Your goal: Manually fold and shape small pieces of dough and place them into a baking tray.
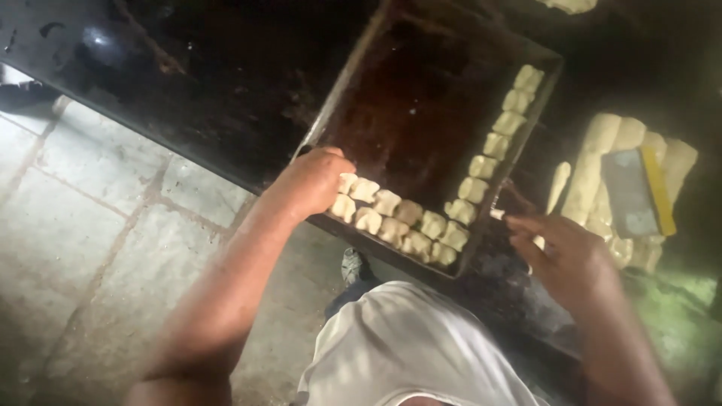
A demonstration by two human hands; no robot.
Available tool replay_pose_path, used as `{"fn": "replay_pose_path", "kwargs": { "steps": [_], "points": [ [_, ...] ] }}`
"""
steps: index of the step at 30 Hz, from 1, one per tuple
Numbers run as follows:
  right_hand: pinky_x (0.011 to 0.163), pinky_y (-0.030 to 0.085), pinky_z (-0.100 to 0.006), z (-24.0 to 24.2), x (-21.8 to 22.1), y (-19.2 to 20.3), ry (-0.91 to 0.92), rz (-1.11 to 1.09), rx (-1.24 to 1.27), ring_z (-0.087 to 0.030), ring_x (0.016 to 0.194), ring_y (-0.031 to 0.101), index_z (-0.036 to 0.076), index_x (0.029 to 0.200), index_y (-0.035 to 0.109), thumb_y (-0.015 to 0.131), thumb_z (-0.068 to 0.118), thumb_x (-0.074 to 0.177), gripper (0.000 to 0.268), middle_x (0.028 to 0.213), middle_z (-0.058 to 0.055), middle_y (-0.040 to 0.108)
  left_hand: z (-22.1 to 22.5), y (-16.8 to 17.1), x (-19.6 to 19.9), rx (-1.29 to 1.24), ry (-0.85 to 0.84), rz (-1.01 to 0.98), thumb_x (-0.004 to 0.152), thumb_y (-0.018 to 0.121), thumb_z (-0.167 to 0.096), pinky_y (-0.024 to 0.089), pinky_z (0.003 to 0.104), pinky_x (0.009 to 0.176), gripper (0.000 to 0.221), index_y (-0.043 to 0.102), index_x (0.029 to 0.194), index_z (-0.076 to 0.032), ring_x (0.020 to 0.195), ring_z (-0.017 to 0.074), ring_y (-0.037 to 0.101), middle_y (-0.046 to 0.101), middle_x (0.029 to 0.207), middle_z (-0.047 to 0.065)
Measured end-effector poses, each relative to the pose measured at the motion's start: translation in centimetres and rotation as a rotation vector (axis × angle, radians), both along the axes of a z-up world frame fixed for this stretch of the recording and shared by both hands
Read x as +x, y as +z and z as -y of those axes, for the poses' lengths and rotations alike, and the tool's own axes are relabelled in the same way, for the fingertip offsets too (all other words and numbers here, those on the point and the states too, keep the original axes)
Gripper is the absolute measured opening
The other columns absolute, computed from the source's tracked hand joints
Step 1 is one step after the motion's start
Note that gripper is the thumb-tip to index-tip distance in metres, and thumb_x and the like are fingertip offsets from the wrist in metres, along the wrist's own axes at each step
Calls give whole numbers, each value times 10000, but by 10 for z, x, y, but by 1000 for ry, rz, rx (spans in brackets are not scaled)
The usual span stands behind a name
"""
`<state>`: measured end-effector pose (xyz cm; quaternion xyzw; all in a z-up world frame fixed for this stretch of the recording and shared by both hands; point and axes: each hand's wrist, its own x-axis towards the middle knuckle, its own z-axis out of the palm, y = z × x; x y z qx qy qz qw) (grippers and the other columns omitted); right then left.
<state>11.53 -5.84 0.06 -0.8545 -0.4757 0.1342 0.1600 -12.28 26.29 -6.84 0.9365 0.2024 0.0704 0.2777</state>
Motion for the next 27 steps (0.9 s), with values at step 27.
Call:
{"fn": "replay_pose_path", "kwargs": {
  "steps": [27],
  "points": [
    [940, 527, -503, 385, 105, -54, -337, 555, -268, -380, 1109, 695, 155, 1001, 730, 698, 189, 891, 119, 1133, -126, 734, 184, 60, 103, -34, -145, 331, 937, 735, -139, 474, 454, 1099, 418, 643, 1342, -91, 1302, 331, 571, 658, 1324, 161]
  ]
}}
